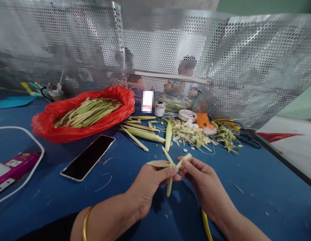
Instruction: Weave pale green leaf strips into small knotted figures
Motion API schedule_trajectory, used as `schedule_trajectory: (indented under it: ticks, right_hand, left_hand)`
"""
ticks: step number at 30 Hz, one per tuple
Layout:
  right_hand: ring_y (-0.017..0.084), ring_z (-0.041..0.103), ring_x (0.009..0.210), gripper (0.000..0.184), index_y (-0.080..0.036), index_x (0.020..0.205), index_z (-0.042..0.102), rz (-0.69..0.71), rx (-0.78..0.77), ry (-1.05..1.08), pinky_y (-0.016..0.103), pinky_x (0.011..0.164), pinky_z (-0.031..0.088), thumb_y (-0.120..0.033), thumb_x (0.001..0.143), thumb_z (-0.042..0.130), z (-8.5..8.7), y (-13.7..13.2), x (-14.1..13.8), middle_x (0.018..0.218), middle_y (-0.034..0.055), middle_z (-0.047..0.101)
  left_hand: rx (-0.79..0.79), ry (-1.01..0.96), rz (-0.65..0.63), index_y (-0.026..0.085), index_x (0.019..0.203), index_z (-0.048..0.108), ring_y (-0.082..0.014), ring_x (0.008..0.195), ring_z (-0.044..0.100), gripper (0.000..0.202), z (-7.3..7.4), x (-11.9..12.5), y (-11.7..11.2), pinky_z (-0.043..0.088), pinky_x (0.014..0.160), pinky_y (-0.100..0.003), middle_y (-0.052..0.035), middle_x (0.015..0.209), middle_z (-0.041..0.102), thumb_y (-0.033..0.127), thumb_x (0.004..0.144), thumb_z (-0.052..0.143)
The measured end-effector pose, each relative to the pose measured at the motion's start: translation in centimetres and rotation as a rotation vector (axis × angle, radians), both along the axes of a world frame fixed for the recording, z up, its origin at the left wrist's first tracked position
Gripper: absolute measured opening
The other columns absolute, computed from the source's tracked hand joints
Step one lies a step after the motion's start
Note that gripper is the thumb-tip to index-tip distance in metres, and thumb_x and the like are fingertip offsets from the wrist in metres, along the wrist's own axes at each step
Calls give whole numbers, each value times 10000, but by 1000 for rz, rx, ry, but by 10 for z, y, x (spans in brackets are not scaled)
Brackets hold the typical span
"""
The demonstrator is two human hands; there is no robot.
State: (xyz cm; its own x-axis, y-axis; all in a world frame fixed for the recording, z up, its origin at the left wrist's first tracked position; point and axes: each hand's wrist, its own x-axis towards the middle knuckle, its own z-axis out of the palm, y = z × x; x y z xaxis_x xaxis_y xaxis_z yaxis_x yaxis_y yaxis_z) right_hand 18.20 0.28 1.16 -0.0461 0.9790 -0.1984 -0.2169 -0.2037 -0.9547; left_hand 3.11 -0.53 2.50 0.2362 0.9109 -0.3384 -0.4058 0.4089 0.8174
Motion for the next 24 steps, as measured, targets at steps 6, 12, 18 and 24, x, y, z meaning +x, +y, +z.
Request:
schedule_trajectory:
  ticks: [6, 12, 18, 24]
  right_hand:
    - [173, 603, 724, 463, -146, 796, 719, 80, -90, -5, 284, 731, 473, -602, 722, 705, 3, -11, -11, 754, 62, 686]
    - [224, 592, 867, 378, -191, 832, 732, 159, 107, -260, 333, 852, 448, -555, 811, 631, -3, -13, -9, 841, 54, 688]
    - [216, 562, 849, 216, -220, 875, 761, 211, 186, -272, 315, 815, 438, -407, 788, 696, -5, -15, -12, 833, 29, 668]
    - [185, 508, 768, 231, -193, 746, 711, 226, 223, -341, 293, 738, 420, -386, 838, 624, -3, -17, -12, 752, 21, 610]
  left_hand:
    - [13, -117, 71, 95, 812, 703, -179, 727, 669, 237, 4, -1, 2, 528, 734, -288, -104, 789, 735, 216, 644, 817]
    - [15, -96, 173, 132, 877, 685, -183, 794, 674, 254, 4, -2, 1, 507, 799, -300, -89, 844, 746, 200, 665, 806]
    - [64, -52, 103, 136, 846, 707, -167, 844, 607, 239, 0, 0, -3, 445, 838, -279, -48, 829, 701, 212, 643, 808]
    - [99, -37, 59, 132, 720, 694, -147, 748, 564, 146, -1, 1, -2, 419, 707, -250, -31, 722, 660, 247, 681, 774]
